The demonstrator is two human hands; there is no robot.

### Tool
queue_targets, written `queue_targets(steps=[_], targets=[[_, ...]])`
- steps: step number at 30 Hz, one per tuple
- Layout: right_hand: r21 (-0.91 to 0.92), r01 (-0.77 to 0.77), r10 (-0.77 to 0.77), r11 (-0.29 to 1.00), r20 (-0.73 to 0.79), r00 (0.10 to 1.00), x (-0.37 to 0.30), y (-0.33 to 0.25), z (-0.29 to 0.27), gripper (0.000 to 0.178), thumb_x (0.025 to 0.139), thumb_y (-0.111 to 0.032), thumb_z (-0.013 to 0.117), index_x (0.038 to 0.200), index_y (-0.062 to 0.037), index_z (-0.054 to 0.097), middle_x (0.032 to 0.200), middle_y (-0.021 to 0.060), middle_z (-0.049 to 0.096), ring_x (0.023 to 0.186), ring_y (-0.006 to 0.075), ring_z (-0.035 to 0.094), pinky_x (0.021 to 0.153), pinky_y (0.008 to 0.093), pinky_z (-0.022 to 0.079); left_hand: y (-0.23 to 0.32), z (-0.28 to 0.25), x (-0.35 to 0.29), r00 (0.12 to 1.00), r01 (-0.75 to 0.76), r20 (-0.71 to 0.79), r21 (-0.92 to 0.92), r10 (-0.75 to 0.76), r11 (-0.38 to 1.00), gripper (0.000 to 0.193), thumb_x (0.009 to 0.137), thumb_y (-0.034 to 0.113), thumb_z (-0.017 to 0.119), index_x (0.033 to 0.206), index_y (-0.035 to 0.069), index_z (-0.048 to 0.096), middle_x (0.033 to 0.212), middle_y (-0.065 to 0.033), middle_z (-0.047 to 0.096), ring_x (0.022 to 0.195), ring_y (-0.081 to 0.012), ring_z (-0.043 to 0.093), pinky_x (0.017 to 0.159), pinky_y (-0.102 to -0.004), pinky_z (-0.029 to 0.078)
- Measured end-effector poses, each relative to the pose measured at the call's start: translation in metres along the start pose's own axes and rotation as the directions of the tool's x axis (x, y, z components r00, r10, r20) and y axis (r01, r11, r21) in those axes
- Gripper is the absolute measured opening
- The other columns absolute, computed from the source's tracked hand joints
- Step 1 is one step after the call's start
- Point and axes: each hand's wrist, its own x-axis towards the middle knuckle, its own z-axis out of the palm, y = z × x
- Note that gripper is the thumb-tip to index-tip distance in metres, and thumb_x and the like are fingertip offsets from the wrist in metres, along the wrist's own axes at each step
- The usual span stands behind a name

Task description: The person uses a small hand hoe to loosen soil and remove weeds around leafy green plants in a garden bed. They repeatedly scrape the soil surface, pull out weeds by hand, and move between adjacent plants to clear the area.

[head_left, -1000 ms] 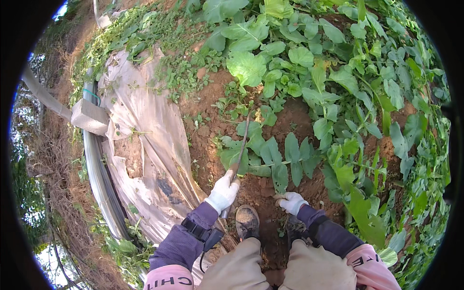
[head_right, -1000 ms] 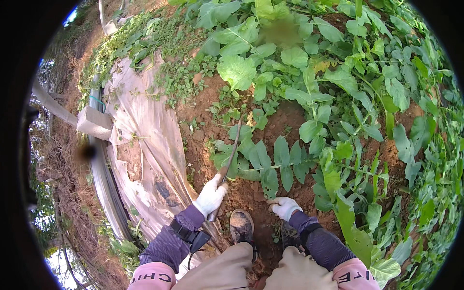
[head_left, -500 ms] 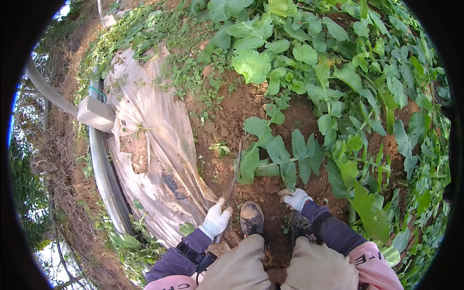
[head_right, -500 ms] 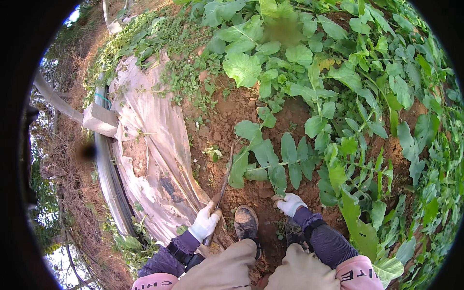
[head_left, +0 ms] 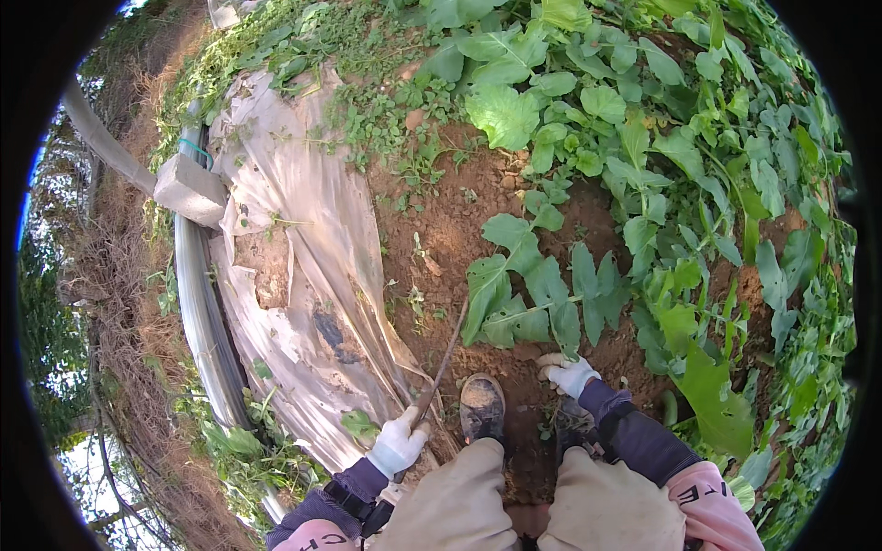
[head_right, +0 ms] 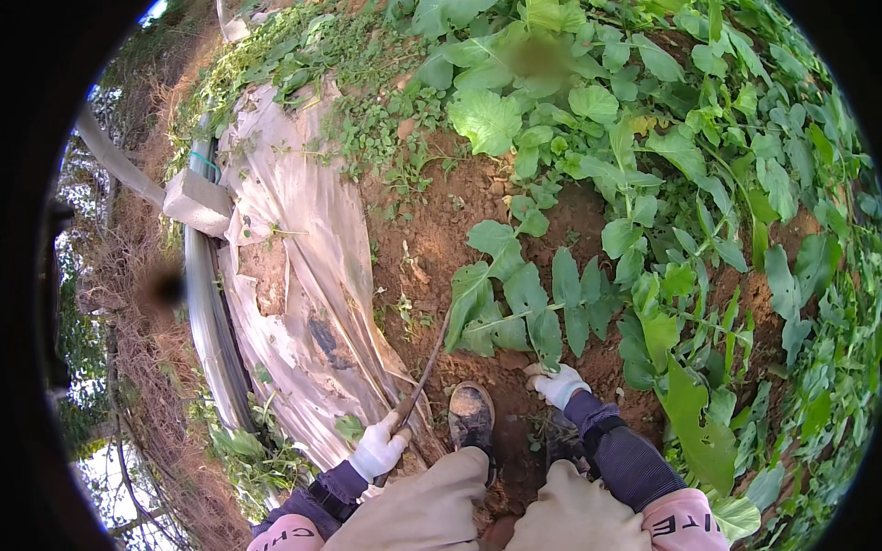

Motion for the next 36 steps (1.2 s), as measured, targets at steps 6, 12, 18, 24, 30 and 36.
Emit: queue_targets(steps=[6, 12, 18, 24, 30, 36], targets=[[-0.009, 0.078, -0.078, 0.997, 0.003, 0.997, 0.004, 0.006, 0.004, 0.032, 0.079, -0.014, 0.055, 0.109, -0.0099, 0.061, 0.078, 0.0005, 0.062, 0.059, 0.0081, 0.050, 0.054, 0.0236, 0.044, 0.020, -0.017, 0.073, 0.916, -0.174, -0.400, -0.376, 0.010, 0.910, 0.035, 0.087, 0.011, 0.047, 0.121, 0.002, 0.046, 0.065, -0.0001, 0.048, 0.055, -0.0075, 0.043, 0.050, -0.0237, 0.038], [-0.530, 0.201, -0.175, 0.824, 0.100, 0.979, -0.007, -0.015, 0.000, 0.051, 0.081, -0.040, 0.049, 0.123, -0.0103, 0.049, 0.114, 0.0195, 0.056, 0.111, 0.0345, 0.050, 0.094, 0.0377, 0.038, -0.030, 0.028, 0.031, 0.951, -0.085, -0.310, -0.260, 0.000, 0.962, 0.044, 0.086, 0.012, 0.048, 0.129, 0.004, 0.039, 0.079, -0.0088, 0.060, 0.065, -0.0208, 0.057, 0.058, -0.0327, 0.046], [-0.414, 0.505, -0.313, 0.757, 0.449, 0.837, -0.024, -0.084, 0.038, 0.073, 0.080, -0.052, 0.049, 0.136, -0.0097, 0.029, 0.120, 0.0218, 0.052, 0.110, 0.0352, 0.050, 0.094, 0.0373, 0.038, 0.016, 0.033, 0.053, 0.882, -0.239, -0.453, -0.192, 0.130, 0.952, 0.041, 0.086, 0.017, 0.048, 0.124, 0.001, 0.041, 0.072, -0.0134, 0.057, 0.062, -0.0279, 0.058, 0.058, -0.0348, 0.046], [0.054, 0.271, -0.276, 0.961, 0.213, 0.937, -0.016, -0.093, 0.041, 0.064, 0.077, -0.032, 0.064, 0.126, 0.0006, 0.039, 0.087, 0.0126, 0.058, 0.081, 0.0194, 0.056, 0.073, 0.0315, 0.047, 0.053, 0.009, 0.100, 0.827, -0.561, 0.001, 0.072, 0.562, 0.825, 0.027, 0.081, 0.014, 0.051, 0.106, 0.006, 0.054, 0.086, -0.0177, 0.057, 0.079, -0.0362, 0.057, 0.068, -0.0408, 0.047], [-0.078, 0.464, -0.461, 0.882, 0.061, 0.885, -0.031, -0.082, 0.035, 0.050, 0.080, -0.015, 0.056, 0.125, -0.0006, 0.041, 0.080, 0.0048, 0.055, 0.063, 0.0103, 0.050, 0.060, 0.0259, 0.044, 0.009, -0.028, 0.190, 0.907, 0.068, -0.414, 0.328, 0.079, 0.942, 0.058, 0.073, 0.024, 0.063, 0.124, 0.009, 0.042, 0.115, -0.0219, 0.050, 0.103, -0.0407, 0.050, 0.085, -0.0439, 0.043], [-0.053, 0.646, -0.647, 0.762, -0.014, 0.762, -0.050, -0.102, 0.014, 0.050, 0.080, -0.012, 0.056, 0.125, 0.0046, 0.039, 0.076, 0.0012, 0.053, 0.064, 0.0069, 0.047, 0.062, 0.0216, 0.041, 0.021, -0.013, 0.191, 0.978, -0.169, -0.102, 0.134, 0.183, 0.976, 0.022, 0.073, 0.014, 0.059, 0.093, 0.007, 0.063, 0.090, -0.0156, 0.061, 0.088, -0.0305, 0.059, 0.077, -0.0358, 0.047]])
